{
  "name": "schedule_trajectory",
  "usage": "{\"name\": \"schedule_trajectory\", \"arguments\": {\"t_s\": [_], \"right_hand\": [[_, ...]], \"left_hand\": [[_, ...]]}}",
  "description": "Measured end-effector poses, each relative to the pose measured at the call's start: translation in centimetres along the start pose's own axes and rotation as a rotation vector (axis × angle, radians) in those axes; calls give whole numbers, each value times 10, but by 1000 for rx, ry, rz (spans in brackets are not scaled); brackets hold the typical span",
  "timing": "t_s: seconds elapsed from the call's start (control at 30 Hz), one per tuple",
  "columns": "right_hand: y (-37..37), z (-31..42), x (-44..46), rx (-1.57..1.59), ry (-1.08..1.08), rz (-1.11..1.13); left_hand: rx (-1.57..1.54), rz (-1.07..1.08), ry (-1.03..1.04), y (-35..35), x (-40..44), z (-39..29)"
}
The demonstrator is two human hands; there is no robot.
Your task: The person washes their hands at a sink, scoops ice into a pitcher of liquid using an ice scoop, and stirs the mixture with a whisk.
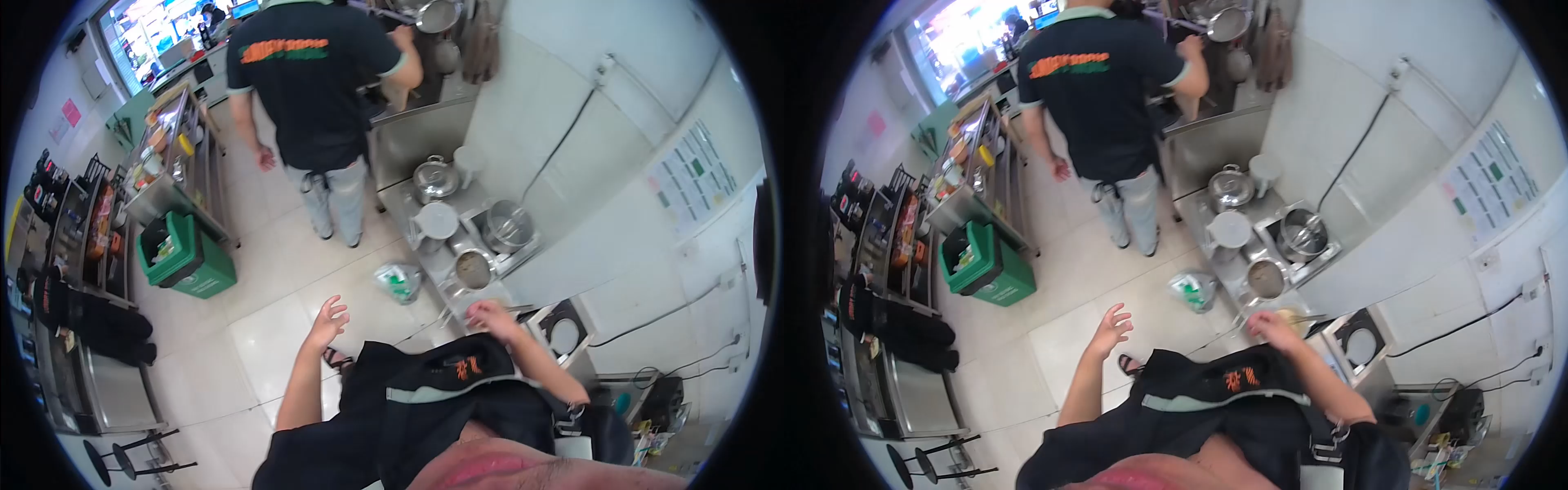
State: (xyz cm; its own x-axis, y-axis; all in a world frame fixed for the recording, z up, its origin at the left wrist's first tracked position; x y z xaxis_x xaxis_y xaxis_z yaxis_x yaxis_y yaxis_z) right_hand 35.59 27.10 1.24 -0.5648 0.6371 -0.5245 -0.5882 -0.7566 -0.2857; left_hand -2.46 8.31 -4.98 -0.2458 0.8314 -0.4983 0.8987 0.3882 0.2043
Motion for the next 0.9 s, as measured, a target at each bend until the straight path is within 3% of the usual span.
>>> {"name": "schedule_trajectory", "arguments": {"t_s": [0.07,0.1,0.13,0.2,0.3,0.37,0.4,0.47,0.53,0.57,0.6,0.63,0.67,0.77,0.9], "right_hand": [[-37,-4,5,16,74,-94],[86,18,30,39,156,-96],[102,22,44,56,220,-143],[137,31,107,-32,144,-62],[183,36,161,-118,26,60],[182,76,169,-484,74,90],[170,118,176,-573,-64,25],[124,264,158,-431,-335,-298],[78,447,89,-564,-417,-598],[54,515,46,-427,-442,-743],[33,579,-2,-361,-1013,-783],[34,638,-56,-391,-1437,-741],[42,670,-100,-447,-1731,-709],[99,708,-154,-769,-2187,-543],[139,719,-145,-1005,-2395,-355]], "left_hand": [[-131,-183,-18,-27,21,52],[-163,-360,-177,-173,-33,104],[-202,-524,-253,-220,-45,140],[-31,-725,-185,-320,-47,170],[-361,-745,-301,-359,-120,186],[-481,-722,-381,-384,-153,195],[-436,-741,-417,-397,-167,201],[-379,-788,-453,-436,-179,208],[-391,-875,-420,-463,-188,197],[-430,-941,-360,-482,-186,176],[-472,-969,-293,-498,-174,154],[-523,-1001,-222,-514,-161,131],[-470,-1006,-152,-530,-145,87],[-274,-983,33,-540,-101,-76],[-153,-954,202,-537,-31,-214]]}}
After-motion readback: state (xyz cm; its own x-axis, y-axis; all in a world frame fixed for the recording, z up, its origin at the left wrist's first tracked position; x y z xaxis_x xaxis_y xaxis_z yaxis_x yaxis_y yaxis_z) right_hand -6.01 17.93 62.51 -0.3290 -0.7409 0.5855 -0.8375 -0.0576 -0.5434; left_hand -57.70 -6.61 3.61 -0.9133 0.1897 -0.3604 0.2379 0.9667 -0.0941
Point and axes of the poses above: each hand's wrist, its own x-axis towards the middle knuckle, its own y-axis out of the palm, z = x × y, the point moved 10 cm from there along x, towards the middle knuckle, and after that the axes turned 11 degrees about -x, right-handed, at the moved point
